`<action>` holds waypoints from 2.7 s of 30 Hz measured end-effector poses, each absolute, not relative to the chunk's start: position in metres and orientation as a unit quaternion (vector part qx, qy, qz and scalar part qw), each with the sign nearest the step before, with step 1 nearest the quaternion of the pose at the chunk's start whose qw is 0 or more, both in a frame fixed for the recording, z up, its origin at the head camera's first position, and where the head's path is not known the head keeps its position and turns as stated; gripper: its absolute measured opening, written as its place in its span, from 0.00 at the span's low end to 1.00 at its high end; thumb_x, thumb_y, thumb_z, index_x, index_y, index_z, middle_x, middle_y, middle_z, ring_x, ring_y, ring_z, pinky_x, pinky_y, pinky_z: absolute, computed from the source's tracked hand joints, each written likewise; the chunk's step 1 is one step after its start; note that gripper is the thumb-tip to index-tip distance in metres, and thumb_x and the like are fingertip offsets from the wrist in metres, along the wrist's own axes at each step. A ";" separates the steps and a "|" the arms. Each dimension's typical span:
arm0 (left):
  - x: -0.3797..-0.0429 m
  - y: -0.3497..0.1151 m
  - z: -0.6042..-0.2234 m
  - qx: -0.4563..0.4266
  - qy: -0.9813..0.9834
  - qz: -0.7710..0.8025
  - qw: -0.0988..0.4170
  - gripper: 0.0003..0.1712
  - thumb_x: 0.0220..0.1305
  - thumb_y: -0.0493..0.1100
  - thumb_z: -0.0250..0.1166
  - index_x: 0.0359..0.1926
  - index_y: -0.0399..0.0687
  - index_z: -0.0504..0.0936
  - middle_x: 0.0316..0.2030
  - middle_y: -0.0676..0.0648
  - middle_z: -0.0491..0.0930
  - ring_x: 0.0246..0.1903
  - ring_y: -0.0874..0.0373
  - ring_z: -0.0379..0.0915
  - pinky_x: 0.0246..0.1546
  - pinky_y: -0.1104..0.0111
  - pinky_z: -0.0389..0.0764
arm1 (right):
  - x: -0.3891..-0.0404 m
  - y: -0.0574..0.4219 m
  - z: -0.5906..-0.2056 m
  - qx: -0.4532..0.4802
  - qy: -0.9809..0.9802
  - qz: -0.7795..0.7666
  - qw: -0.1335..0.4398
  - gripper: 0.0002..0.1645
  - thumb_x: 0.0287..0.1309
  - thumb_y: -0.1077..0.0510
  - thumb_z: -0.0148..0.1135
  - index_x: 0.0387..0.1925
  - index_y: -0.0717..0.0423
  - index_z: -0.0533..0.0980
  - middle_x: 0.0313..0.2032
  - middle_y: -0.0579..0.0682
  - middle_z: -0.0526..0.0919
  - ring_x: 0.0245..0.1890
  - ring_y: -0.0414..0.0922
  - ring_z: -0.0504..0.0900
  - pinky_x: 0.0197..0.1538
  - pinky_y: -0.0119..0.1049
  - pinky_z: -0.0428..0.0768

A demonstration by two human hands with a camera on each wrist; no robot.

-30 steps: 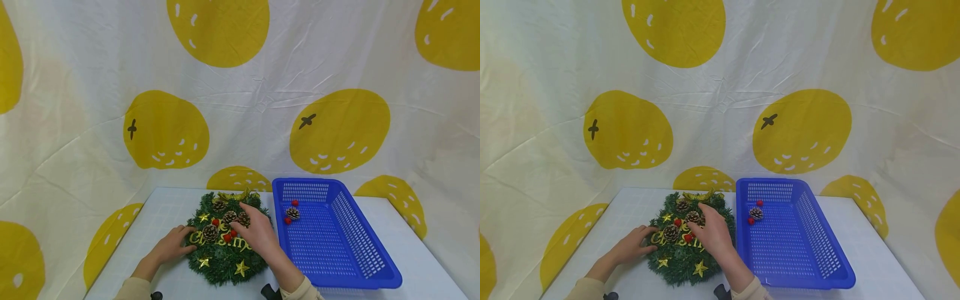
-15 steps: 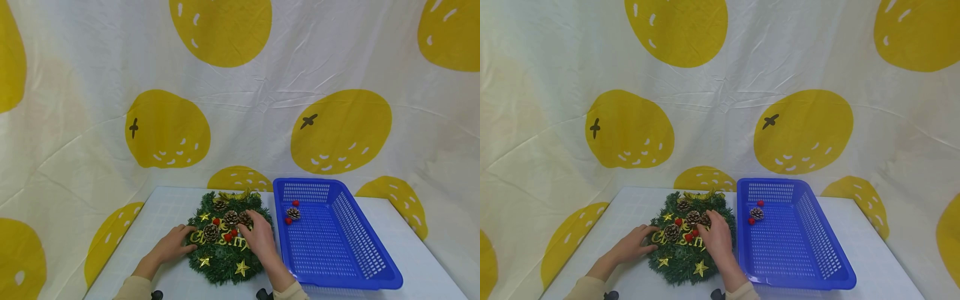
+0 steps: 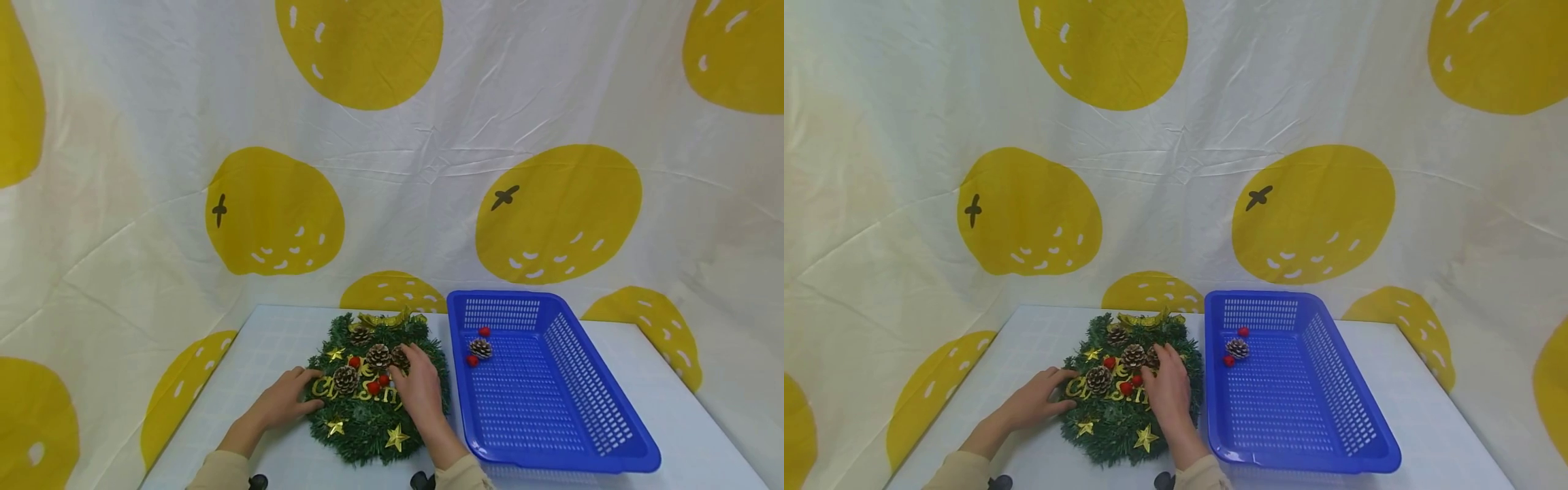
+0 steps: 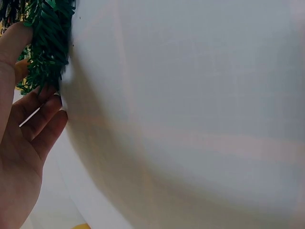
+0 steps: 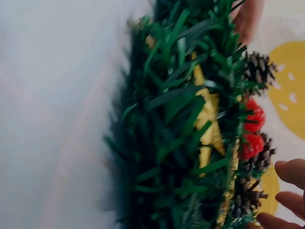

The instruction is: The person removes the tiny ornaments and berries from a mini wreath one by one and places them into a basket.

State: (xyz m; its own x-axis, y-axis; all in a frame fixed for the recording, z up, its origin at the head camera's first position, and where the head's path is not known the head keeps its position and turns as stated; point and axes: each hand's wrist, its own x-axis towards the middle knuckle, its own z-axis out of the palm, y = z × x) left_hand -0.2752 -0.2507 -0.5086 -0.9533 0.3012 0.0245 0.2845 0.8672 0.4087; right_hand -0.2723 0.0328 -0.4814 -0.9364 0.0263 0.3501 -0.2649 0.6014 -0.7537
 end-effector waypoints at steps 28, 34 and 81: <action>-0.275 -0.250 -0.508 0.154 0.965 0.212 0.023 0.34 0.57 0.60 0.70 0.60 0.52 0.75 0.51 0.46 0.74 0.52 0.45 0.71 0.48 0.46 0.75 | -0.297 0.029 -0.503 0.079 -0.900 0.376 0.203 0.24 0.55 0.67 0.70 0.53 0.56 0.73 0.41 0.53 0.82 0.34 0.49 0.81 0.31 0.43 0.77; -0.275 -0.249 -0.508 0.156 0.964 0.214 0.022 0.33 0.57 0.59 0.70 0.60 0.51 0.75 0.51 0.45 0.74 0.53 0.44 0.71 0.48 0.45 0.75 | -0.298 0.031 -0.503 0.080 -0.893 0.376 0.233 0.21 0.56 0.66 0.69 0.50 0.56 0.72 0.39 0.53 0.80 0.32 0.48 0.80 0.29 0.41 0.76; -0.277 -0.251 -0.506 0.153 0.965 0.210 0.019 0.33 0.57 0.60 0.71 0.60 0.51 0.76 0.49 0.47 0.74 0.51 0.47 0.72 0.46 0.48 0.77 | -0.299 0.075 -0.379 0.089 -0.850 0.485 0.185 0.33 0.58 0.45 0.69 0.63 0.51 0.75 0.54 0.56 0.81 0.47 0.52 0.83 0.45 0.48 0.82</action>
